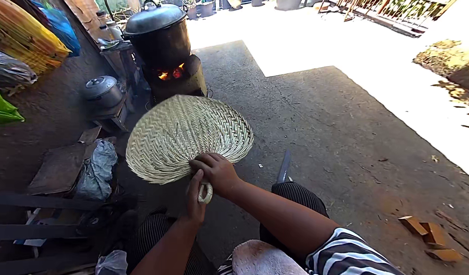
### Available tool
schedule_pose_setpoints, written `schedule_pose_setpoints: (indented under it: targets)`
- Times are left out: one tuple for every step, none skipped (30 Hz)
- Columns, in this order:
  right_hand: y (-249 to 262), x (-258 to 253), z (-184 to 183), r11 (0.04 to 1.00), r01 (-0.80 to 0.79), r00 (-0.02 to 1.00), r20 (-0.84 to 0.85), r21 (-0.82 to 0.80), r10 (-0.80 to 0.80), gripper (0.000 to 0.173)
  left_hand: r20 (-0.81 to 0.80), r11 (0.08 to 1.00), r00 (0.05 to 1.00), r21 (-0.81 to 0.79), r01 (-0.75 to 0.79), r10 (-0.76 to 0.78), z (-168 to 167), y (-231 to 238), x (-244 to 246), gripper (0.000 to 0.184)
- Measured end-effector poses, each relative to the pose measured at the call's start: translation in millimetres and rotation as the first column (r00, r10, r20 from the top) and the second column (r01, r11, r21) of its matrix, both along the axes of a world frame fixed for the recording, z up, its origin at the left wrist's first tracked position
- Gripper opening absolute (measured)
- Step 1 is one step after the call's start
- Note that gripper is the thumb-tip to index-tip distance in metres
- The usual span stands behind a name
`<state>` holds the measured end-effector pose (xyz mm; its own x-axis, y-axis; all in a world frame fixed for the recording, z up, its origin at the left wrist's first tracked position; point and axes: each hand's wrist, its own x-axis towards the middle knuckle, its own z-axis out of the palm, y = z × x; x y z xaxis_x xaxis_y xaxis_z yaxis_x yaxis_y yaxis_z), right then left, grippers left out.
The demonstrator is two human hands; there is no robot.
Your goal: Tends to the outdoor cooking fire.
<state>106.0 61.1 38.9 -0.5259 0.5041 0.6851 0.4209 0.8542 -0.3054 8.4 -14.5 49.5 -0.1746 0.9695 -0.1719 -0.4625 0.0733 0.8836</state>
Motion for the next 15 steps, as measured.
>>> schedule_pose_setpoints:
  targets:
    - [-1,1,4,0.998,-0.008,0.999,0.046,-0.064,0.011,0.029,0.025,1.000,0.999,-0.015,0.022,-0.022,0,0,-2,0.037]
    - [-2,3,10,0.983,-0.019,0.990,0.132,-0.183,0.043,0.031,0.056,0.998,0.998,-0.054,0.030,-0.027,1,1,-2,0.038]
    - [-3,5,15,0.960,-0.015,0.976,0.205,-0.281,0.075,0.033,0.075,0.995,0.997,-0.094,0.025,-0.018,2,2,0,0.040]
    - [-3,5,15,0.958,-0.010,0.975,0.209,-0.286,0.072,0.032,0.072,0.994,0.997,-0.103,0.020,-0.012,2,2,1,0.041]
    - [-3,4,11,0.975,-0.011,0.987,0.152,-0.220,0.046,0.030,0.049,0.997,0.999,-0.077,0.012,-0.008,1,1,1,0.040]
    - [-3,2,6,0.993,-0.007,0.998,0.067,-0.117,0.015,0.028,0.017,0.999,1.000,-0.032,0.004,-0.003,0,0,1,0.039]
    - [-1,0,3,0.999,0.003,1.000,0.006,-0.033,-0.003,0.028,-0.015,1.000,1.000,0.007,0.000,0.000,-1,-1,0,0.039]
    - [-1,-1,3,1.000,0.008,1.000,-0.011,-0.005,-0.008,0.029,-0.026,1.000,1.000,0.022,0.002,-0.001,-1,-1,-1,0.039]
    - [-2,0,5,0.999,0.003,1.000,0.019,-0.039,-0.002,0.030,0.000,1.000,1.000,0.013,0.016,-0.016,-2,0,-2,0.038]
    - [-3,2,9,0.992,-0.005,0.996,0.091,-0.130,0.017,0.031,0.043,0.999,0.999,-0.018,0.033,-0.032,-2,1,-3,0.039]
    - [-2,4,13,0.972,-0.003,0.982,0.180,-0.235,0.047,0.031,0.083,0.997,0.996,-0.063,0.043,-0.037,-1,3,-1,0.041]
    - [-2,5,15,0.958,0.003,0.972,0.227,-0.287,0.064,0.031,0.109,0.995,0.993,-0.090,0.047,-0.037,-1,3,0,0.043]
    - [-2,5,12,0.965,-0.002,0.978,0.202,-0.263,0.056,0.029,0.101,0.996,0.994,-0.079,0.043,-0.035,-2,2,1,0.043]
    - [-2,4,8,0.984,-0.011,0.992,0.118,-0.176,0.032,0.027,0.068,0.999,0.997,-0.033,0.036,-0.033,-3,0,1,0.041]
    - [-1,3,3,0.997,-0.011,1.000,0.020,-0.078,0.012,0.025,0.037,0.999,0.999,0.031,0.034,-0.036,-6,-2,0,0.041]
